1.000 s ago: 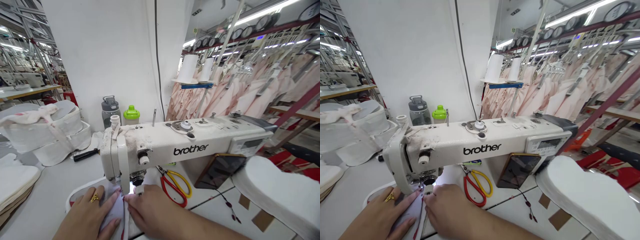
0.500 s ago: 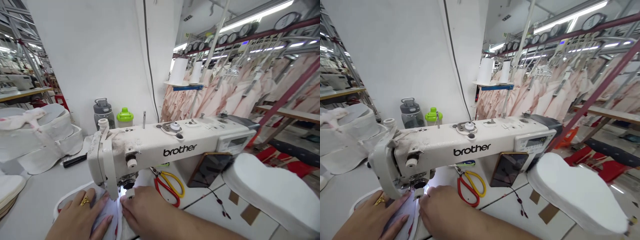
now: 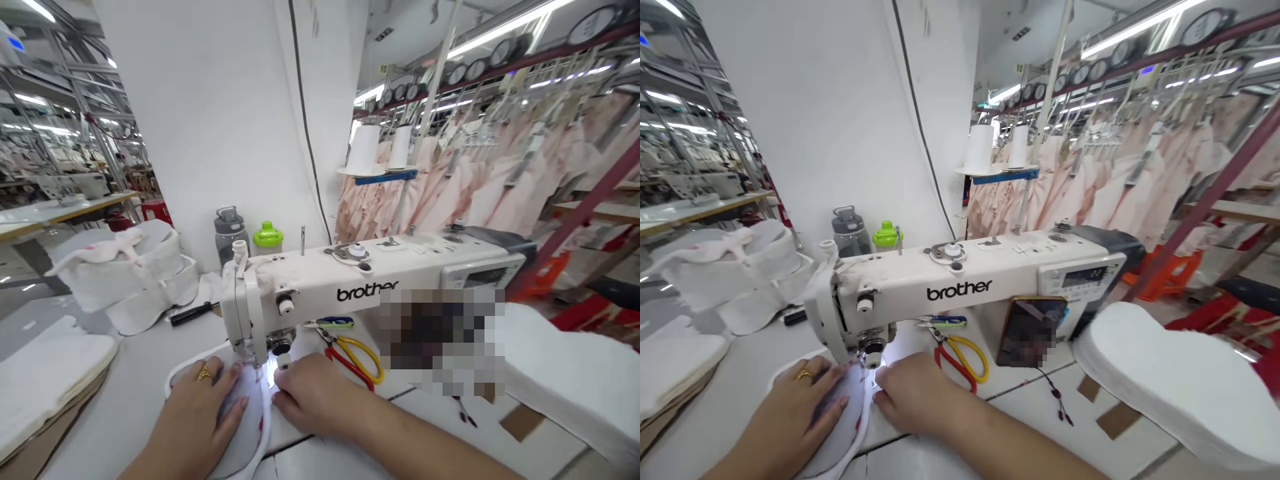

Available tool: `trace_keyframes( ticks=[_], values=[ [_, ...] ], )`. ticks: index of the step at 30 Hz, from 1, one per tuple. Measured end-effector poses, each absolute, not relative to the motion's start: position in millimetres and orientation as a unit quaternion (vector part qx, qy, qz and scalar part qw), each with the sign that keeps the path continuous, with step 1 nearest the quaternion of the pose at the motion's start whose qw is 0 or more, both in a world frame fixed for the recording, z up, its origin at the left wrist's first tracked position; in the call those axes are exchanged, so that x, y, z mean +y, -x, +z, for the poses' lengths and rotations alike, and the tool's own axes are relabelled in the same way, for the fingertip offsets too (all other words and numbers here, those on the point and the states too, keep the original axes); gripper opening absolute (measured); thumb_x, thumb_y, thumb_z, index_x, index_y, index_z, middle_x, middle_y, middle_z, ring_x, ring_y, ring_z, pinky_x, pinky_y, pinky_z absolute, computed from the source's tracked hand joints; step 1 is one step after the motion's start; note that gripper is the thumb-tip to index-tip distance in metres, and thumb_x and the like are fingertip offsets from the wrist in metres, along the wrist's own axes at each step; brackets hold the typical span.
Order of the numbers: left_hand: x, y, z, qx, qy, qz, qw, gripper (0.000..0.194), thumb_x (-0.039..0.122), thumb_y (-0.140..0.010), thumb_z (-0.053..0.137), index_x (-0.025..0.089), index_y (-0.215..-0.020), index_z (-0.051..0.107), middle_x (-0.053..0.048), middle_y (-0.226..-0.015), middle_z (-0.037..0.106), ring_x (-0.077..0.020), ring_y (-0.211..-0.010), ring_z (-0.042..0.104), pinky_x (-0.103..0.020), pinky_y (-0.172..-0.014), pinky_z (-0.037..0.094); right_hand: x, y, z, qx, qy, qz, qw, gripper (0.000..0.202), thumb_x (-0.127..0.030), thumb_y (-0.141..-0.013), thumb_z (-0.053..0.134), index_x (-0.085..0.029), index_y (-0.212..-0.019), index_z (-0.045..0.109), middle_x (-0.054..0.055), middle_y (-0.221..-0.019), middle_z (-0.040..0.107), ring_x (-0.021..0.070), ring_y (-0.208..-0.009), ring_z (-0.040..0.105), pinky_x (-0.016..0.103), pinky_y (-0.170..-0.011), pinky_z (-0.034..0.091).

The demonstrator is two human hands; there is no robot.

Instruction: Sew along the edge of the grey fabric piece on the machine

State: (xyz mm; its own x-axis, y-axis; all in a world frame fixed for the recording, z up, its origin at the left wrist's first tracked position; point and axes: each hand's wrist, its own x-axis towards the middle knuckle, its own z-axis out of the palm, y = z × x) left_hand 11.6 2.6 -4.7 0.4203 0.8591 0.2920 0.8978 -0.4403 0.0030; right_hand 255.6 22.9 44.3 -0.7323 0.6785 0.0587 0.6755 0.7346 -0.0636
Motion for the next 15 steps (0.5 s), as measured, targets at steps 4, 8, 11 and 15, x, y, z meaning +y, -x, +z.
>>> trace_keyframes(
  ticks=[4, 8, 11, 15],
  values=[
    [5.8, -7.6, 0.0, -0.502, 0.849, -0.139, 0.092, 0.042, 0.042, -0.097, 0.047, 0.018, -0.124, 0.068, -0.013, -0.107, 0.066, -0.0287, -0.098, 0.063, -0.048, -0.087, 0.053, 15.8, -254.5, 50.6, -0.940, 0.337, -0.005, 0.058, 0.020, -0.035, -0.096, 0.054, -0.022, -0.104, 0.067, 0.002, -0.093, 0.073, 0.0192, -0.080, 0.068, 0.027, -0.058, 0.040],
    [-12.9, 4.0, 1.9, -0.471, 0.865, -0.139, 0.098, 0.036, 0.041, -0.096, 0.050, 0.030, -0.125, 0.068, -0.009, -0.113, 0.069, -0.0280, -0.102, 0.066, -0.046, -0.089, 0.053, -14.9, -248.4, 41.5, -0.939, 0.338, -0.032, 0.056, 0.021, -0.034, -0.094, 0.056, -0.019, -0.103, 0.067, 0.004, -0.090, 0.070, 0.0198, -0.073, 0.064, 0.028, -0.051, 0.038],
    [-48.7, 21.7, -12.4, -0.449, 0.871, -0.144, 0.134, 0.038, 0.040, -0.092, 0.055, 0.042, -0.129, 0.063, -0.004, -0.126, 0.069, -0.0279, -0.108, 0.067, -0.042, -0.092, 0.054, -49.3, -237.2, 7.6, -0.935, 0.309, -0.109, 0.134, 0.018, -0.034, -0.084, 0.068, -0.018, -0.093, 0.065, 0.002, -0.080, 0.067, 0.0198, -0.068, 0.060, 0.029, -0.046, 0.036],
    [-100.8, 30.2, -44.6, -0.404, 0.878, -0.151, 0.208, 0.069, 0.046, -0.088, 0.060, 0.038, -0.152, 0.036, -0.002, -0.130, 0.070, -0.0258, -0.106, 0.071, -0.032, -0.084, 0.058, -89.9, -225.1, -42.6, -0.902, 0.306, -0.192, 0.235, 0.018, -0.025, -0.081, 0.072, -0.021, -0.070, 0.059, 0.001, -0.064, 0.062, 0.0185, -0.057, 0.055, 0.030, -0.042, 0.028]
  ],
)
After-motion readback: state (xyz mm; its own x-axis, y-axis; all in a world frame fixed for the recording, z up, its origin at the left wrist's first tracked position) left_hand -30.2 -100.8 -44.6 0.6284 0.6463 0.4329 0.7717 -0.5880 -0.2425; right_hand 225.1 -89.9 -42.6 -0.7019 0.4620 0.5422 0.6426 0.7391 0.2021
